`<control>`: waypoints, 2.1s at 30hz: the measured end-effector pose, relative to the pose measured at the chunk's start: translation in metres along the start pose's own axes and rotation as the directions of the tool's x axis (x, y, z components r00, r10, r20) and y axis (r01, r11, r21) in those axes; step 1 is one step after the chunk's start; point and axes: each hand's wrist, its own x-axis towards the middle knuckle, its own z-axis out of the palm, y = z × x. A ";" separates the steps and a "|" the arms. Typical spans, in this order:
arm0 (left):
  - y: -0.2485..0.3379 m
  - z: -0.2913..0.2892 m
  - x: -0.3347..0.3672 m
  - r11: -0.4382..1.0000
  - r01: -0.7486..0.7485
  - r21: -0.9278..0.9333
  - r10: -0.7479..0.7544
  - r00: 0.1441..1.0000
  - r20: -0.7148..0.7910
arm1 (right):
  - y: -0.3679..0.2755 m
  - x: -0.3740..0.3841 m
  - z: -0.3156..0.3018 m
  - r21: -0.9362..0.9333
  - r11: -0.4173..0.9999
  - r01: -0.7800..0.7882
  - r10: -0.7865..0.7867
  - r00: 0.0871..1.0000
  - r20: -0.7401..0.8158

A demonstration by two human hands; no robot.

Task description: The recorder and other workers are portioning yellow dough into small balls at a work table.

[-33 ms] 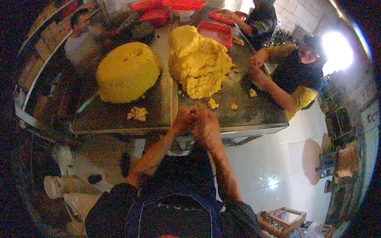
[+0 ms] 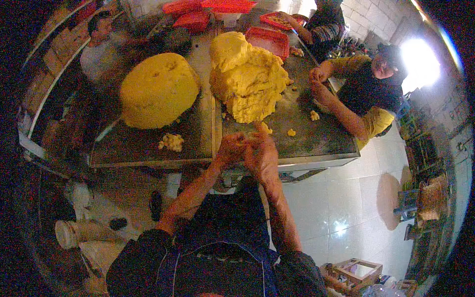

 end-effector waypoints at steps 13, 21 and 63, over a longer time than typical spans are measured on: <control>-0.001 0.001 0.001 0.974 0.079 -0.211 -0.065 0.995 0.072 | 0.043 -0.005 0.004 0.139 0.834 -0.533 0.481 0.828 0.288; 0.011 -0.017 -0.001 0.934 0.185 -0.306 -0.205 0.978 -0.035 | 0.091 0.013 0.050 -0.374 0.864 -0.337 0.439 0.867 0.235; -0.034 -0.051 -0.014 0.917 0.226 -0.330 -0.314 0.917 -0.246 | 0.041 -0.037 0.054 -0.143 0.984 0.106 -0.054 0.945 0.322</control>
